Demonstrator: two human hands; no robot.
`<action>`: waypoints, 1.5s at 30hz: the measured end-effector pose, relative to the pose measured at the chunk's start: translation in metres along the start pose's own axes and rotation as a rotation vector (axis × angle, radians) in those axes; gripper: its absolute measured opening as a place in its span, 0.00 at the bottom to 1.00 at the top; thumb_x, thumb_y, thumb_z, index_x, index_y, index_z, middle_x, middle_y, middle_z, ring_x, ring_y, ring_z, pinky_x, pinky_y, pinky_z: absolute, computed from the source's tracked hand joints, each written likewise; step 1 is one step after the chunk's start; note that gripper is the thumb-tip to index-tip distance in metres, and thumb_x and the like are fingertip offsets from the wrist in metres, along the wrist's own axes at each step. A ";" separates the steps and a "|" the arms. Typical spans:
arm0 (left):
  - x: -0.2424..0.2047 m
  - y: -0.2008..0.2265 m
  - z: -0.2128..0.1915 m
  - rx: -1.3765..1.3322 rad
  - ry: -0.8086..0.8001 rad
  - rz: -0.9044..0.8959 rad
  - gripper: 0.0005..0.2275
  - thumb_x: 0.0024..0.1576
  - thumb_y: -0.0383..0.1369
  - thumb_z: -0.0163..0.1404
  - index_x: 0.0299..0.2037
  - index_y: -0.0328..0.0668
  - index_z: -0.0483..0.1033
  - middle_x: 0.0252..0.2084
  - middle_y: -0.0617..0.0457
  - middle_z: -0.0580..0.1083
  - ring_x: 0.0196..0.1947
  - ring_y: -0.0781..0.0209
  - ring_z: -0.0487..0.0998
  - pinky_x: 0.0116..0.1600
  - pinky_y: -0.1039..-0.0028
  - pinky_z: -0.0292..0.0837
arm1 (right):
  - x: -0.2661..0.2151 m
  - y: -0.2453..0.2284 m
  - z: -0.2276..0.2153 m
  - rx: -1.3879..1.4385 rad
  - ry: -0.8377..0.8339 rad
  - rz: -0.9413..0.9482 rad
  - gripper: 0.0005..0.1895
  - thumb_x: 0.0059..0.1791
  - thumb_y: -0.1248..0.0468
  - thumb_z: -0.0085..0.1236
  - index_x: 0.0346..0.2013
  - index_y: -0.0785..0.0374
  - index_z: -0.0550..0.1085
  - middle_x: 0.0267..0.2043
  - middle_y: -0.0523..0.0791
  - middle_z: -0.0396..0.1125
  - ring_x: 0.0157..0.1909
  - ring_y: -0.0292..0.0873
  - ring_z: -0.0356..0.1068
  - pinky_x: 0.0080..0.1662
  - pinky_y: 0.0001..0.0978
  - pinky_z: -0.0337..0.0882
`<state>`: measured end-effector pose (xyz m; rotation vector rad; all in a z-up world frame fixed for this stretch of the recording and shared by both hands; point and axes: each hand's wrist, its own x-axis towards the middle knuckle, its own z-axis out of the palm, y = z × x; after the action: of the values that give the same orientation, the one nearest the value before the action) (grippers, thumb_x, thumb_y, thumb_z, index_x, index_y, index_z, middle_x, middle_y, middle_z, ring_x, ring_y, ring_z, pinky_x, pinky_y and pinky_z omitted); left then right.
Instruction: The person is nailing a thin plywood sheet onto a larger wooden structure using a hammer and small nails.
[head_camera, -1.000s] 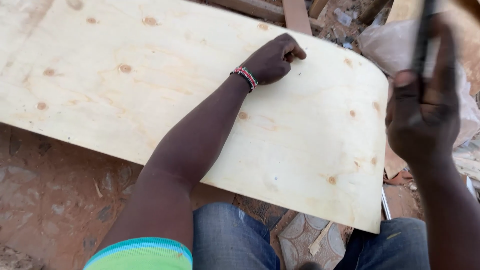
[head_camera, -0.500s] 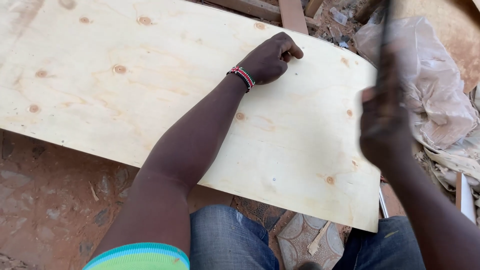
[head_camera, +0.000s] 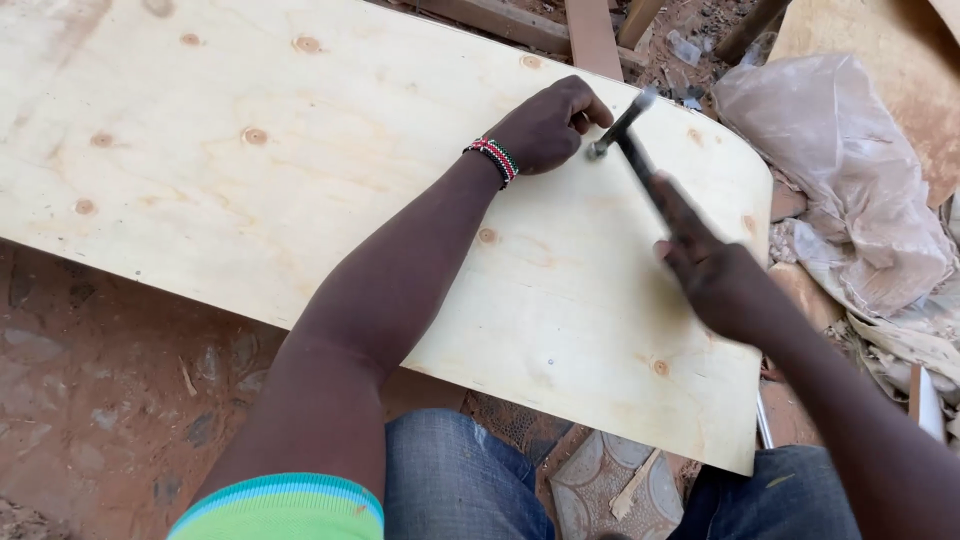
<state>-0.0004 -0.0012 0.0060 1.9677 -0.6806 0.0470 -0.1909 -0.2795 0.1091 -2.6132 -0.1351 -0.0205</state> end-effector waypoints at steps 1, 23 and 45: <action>0.002 -0.003 0.000 0.003 0.002 0.004 0.18 0.58 0.14 0.48 0.48 0.44 0.88 0.48 0.56 0.79 0.41 0.65 0.79 0.50 0.73 0.82 | 0.001 -0.021 -0.007 -0.124 -0.190 0.120 0.34 0.68 0.52 0.43 0.92 0.39 0.54 0.67 0.51 0.74 0.50 0.62 0.78 0.53 0.60 0.77; -0.105 0.100 -0.129 0.903 -0.399 -0.295 0.12 0.70 0.47 0.58 0.47 0.53 0.89 0.45 0.56 0.88 0.41 0.52 0.87 0.55 0.51 0.83 | -0.249 0.144 0.003 0.600 0.021 0.368 0.46 0.59 0.72 0.58 0.95 0.67 0.65 0.40 0.66 0.83 0.24 0.51 0.70 0.35 0.36 0.60; -0.123 0.135 -0.030 0.449 0.008 -0.124 0.07 0.65 0.27 0.60 0.48 0.45 0.75 0.38 0.54 0.82 0.31 0.59 0.83 0.37 0.65 0.80 | -0.254 0.158 -0.005 0.678 -0.121 0.322 0.46 0.57 0.65 0.58 0.93 0.56 0.62 0.15 0.48 0.66 0.17 0.42 0.59 0.29 0.36 0.53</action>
<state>-0.1610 0.0330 0.0913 2.4347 -0.5753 0.1421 -0.4280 -0.4415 0.0237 -1.9301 0.2062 0.2525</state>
